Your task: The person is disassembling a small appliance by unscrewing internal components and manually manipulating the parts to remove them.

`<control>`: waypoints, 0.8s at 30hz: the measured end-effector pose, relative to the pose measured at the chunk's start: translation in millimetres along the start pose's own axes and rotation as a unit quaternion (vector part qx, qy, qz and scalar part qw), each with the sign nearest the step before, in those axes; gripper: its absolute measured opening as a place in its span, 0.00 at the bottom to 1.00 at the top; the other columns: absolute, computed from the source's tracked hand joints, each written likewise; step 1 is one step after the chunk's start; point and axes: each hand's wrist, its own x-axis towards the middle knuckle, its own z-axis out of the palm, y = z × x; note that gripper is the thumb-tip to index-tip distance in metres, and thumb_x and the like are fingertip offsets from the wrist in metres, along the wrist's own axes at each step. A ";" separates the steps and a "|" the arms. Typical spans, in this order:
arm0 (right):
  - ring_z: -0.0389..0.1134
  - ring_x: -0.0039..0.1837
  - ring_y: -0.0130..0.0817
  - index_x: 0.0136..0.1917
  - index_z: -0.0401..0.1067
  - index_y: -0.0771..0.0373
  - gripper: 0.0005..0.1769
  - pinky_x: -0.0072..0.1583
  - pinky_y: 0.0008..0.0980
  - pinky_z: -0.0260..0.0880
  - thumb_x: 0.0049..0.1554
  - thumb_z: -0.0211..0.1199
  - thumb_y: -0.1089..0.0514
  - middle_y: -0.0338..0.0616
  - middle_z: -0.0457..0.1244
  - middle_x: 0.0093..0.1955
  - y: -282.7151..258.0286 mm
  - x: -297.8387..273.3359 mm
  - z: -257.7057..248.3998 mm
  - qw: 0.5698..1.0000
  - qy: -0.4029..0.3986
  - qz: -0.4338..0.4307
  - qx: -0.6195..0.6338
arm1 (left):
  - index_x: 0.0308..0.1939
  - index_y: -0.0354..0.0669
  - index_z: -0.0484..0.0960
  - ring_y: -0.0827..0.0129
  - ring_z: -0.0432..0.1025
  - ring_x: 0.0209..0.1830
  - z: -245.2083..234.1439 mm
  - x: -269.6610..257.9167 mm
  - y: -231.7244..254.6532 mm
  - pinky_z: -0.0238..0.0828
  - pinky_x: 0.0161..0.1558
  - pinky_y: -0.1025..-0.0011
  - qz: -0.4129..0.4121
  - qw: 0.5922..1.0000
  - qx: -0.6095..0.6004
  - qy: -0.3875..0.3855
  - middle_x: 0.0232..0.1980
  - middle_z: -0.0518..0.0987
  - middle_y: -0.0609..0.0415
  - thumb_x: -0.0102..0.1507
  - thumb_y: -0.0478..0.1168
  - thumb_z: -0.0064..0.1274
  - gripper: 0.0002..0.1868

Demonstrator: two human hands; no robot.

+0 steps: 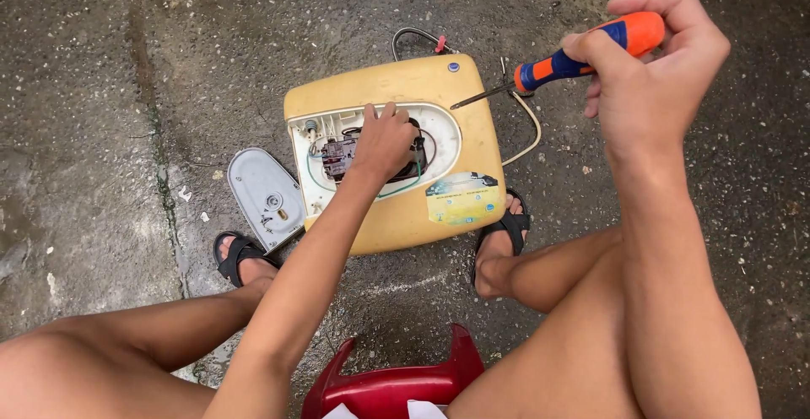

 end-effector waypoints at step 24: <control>0.59 0.31 0.21 0.65 0.66 0.58 0.20 0.32 0.19 0.61 0.68 0.75 0.66 0.43 0.66 0.46 24.7 -12.7 -20.1 0.996 -0.073 0.003 -0.042 | 0.26 0.43 0.83 0.78 0.59 0.26 68.2 -235.2 -113.3 0.61 0.32 0.72 -0.565 0.614 -0.431 0.344 0.22 0.70 0.64 0.64 0.44 0.69 0.16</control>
